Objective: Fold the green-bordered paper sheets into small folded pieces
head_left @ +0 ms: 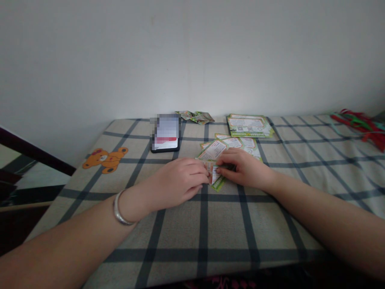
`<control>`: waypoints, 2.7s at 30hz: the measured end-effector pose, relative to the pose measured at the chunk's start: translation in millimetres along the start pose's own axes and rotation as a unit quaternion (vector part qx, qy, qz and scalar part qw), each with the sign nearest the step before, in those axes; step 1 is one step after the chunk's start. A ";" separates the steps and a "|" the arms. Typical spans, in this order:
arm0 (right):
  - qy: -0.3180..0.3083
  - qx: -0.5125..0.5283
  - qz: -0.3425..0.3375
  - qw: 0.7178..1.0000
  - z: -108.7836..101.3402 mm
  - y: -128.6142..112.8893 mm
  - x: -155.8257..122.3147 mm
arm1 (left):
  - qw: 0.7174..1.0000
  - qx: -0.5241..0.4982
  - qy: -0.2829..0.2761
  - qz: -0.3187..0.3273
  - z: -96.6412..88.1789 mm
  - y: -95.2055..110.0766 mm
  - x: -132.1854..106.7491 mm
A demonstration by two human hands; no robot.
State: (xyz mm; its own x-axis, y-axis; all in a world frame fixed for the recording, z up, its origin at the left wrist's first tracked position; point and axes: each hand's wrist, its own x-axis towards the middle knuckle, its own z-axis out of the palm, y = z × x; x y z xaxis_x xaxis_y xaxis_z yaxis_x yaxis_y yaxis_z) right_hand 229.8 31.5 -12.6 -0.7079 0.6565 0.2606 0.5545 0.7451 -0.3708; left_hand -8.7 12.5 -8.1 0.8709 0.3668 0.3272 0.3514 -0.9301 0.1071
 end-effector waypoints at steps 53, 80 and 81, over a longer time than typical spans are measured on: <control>0.008 -0.113 0.000 0.994 -6.8 -3.9 -6.7 | 1.000 -0.010 -0.005 -0.015 3.5 0.0 -0.8; 0.014 -0.101 -0.011 0.995 -3.9 4.0 -6.0 | 0.998 0.063 -0.005 0.019 6.3 1.8 -0.6; 0.013 -0.101 -0.013 0.995 -3.7 4.8 -6.0 | 0.998 0.060 -0.006 0.021 6.1 1.6 -0.7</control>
State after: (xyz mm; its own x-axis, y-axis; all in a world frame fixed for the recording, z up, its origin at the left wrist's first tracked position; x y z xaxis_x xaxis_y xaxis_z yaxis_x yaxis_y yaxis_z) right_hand 238.3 31.6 -12.7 -0.7130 0.6376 0.2916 0.6146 0.7686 -0.1776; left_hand -6.7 10.9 -13.9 0.8893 0.3281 0.3185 0.3526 -0.9355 -0.0208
